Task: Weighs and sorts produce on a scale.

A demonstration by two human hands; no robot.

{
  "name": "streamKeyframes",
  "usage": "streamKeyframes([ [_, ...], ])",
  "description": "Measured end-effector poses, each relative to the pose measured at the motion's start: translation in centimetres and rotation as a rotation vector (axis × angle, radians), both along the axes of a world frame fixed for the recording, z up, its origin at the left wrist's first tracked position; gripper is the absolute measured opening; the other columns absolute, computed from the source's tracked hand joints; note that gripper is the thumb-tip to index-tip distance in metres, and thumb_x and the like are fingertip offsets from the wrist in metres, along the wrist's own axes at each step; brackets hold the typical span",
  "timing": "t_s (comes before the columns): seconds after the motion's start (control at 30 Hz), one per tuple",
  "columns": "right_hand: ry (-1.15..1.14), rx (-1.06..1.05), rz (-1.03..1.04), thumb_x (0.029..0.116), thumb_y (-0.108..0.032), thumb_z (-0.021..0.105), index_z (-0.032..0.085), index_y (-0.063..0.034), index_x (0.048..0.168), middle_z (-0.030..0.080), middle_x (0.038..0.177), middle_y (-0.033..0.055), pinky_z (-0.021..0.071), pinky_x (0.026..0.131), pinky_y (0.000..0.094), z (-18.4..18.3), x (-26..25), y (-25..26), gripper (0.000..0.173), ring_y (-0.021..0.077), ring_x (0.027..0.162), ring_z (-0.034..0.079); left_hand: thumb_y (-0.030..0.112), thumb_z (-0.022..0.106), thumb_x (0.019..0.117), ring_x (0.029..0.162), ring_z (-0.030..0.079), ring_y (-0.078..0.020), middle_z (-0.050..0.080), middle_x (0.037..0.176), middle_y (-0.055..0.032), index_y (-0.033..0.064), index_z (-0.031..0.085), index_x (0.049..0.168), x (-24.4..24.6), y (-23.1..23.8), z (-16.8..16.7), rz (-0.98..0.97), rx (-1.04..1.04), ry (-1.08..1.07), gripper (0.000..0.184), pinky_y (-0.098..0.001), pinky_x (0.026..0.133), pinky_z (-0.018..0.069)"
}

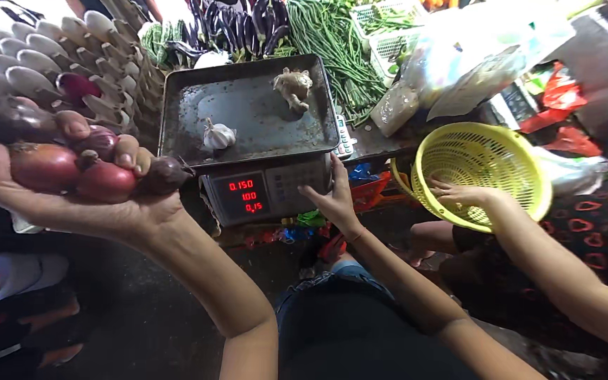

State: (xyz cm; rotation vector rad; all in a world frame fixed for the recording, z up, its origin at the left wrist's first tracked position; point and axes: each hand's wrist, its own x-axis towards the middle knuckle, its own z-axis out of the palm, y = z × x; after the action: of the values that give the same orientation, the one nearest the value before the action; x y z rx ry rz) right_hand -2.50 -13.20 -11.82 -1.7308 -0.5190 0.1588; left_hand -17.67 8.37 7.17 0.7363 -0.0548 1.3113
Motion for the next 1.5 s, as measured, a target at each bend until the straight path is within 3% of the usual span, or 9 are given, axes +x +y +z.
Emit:
streamKeyframes([
  [0.13,0.124,0.08,-0.003,0.0823,-0.033,0.084,0.033,-0.0204,0.16,0.048,0.148,0.0156,0.0538,0.094,0.0488,0.6,-0.2,-0.2,0.093,0.0281,0.126,0.056,0.043,0.011,0.1079,0.053,0.053,-0.016,0.059,0.086,-0.0144,0.0005,0.051,0.107,0.8,-0.9,0.2,-0.04,0.007,-0.002,0.058,-0.0249,0.041,0.0467],
  [0.2,0.202,0.142,0.027,0.096,-0.038,0.069,0.045,-0.0186,0.152,0.058,0.14,0.0102,0.0558,0.09,0.0441,-0.1,1.0,-1.5,0.064,0.0227,0.117,0.062,0.043,0.01,0.1074,0.053,0.052,-0.017,0.058,0.089,-0.0153,-0.0004,0.05,0.109,0.8,-1.3,0.0,-0.082,0.028,-0.005,0.059,-0.0259,0.041,0.0468],
  [0.3,0.398,0.077,-0.119,0.109,-0.046,0.037,0.06,-0.0116,0.129,0.071,0.099,0.0062,0.055,0.074,0.0351,-2.4,5.3,-2.5,0.047,0.0151,0.082,0.067,0.049,0.01,0.1053,0.054,0.051,-0.0125,0.058,0.091,-0.0112,0.002,0.05,0.115,-0.2,-1.9,-0.7,-0.114,0.065,0.034,0.063,-0.0211,0.043,0.0454],
  [0.43,0.035,-0.425,-0.153,0.1001,-0.016,0.055,0.06,0.0026,0.133,0.061,0.132,0.0263,0.0486,0.105,0.0544,-6.5,13.5,-1.4,0.039,0.0395,0.124,0.059,0.059,0.028,0.0998,0.053,0.051,-0.0075,0.058,0.085,-0.0042,0.0075,0.053,0.105,-1.9,-2.6,-1.5,-0.091,0.123,0.077,0.058,-0.0182,0.045,0.0452],
  [0.57,-0.307,-0.645,-0.185,0.1012,-0.045,0.051,0.06,-0.0134,0.142,0.048,0.151,0.0229,0.045,0.103,0.0594,-9.1,18.4,0.2,0.052,0.044,0.134,0.05,0.06,0.033,0.0996,0.048,0.053,-0.0111,0.055,0.063,-0.0031,0.0071,0.059,0.09,-3.8,-3.3,-1.7,-0.08,0.119,0.126,0.06,-0.0254,0.044,0.0483],
  [0.73,-0.401,-0.778,-0.086,0.1019,-0.057,0.041,0.058,-0.0228,0.146,0.03,0.165,0.0229,0.036,0.111,0.0636,-10.3,21.8,0.8,0.059,0.0456,0.147,0.035,0.041,0.058,0.0954,0.051,0.058,-0.013,0.057,0.063,-0.0039,0.0051,0.06,0.083,-6.1,-2.6,-2.8,-0.193,0.196,0.105,0.038,-0.0272,0.047,0.0521],
  [1.0,-0.662,-0.575,0.054,0.0989,-0.048,0.049,0.067,-0.0151,0.136,0.048,0.155,0.0185,0.0323,0.114,0.0612,-11.1,16.6,0.5,0.053,0.0417,0.144,0.042,0.05,0.052,0.097,0.047,0.053,-0.0097,0.053,0.058,-0.0019,0.0063,0.056,0.072,-5.7,-4.0,-1.6,-0.106,0.194,0.122,0.05,-0.0225,0.044,0.0483],
  [1.33,-0.63,-0.715,0.09,0.1008,-0.044,0.039,0.067,-0.0231,0.136,0.037,0.164,0.0148,0.0175,0.118,0.0677,-9.5,16.9,2.4,0.05,0.0412,0.153,0.027,0.048,0.057,0.0945,0.049,0.055,-0.0108,0.054,0.059,-0.0021,0.0052,0.058,0.076,-6.5,-4.2,-2.1,-0.021,0.187,0.144,0.046,-0.0246,0.047,0.0498],
  [1.5,-0.606,-0.655,-0.074,0.0997,-0.042,0.043,0.061,-0.0097,0.14,0.066,0.129,0.0187,0.0461,0.092,0.0582,-9.6,15.4,0.3,0.055,0.0415,0.116,0.06,0.042,0.061,0.0933,0.05,0.059,-0.0127,0.057,0.062,-0.0047,0.0035,0.059,0.071,-7.3,-4.6,-1.5,-0.141,0.115,0.085,0.045,-0.0251,0.045,0.0519],
])
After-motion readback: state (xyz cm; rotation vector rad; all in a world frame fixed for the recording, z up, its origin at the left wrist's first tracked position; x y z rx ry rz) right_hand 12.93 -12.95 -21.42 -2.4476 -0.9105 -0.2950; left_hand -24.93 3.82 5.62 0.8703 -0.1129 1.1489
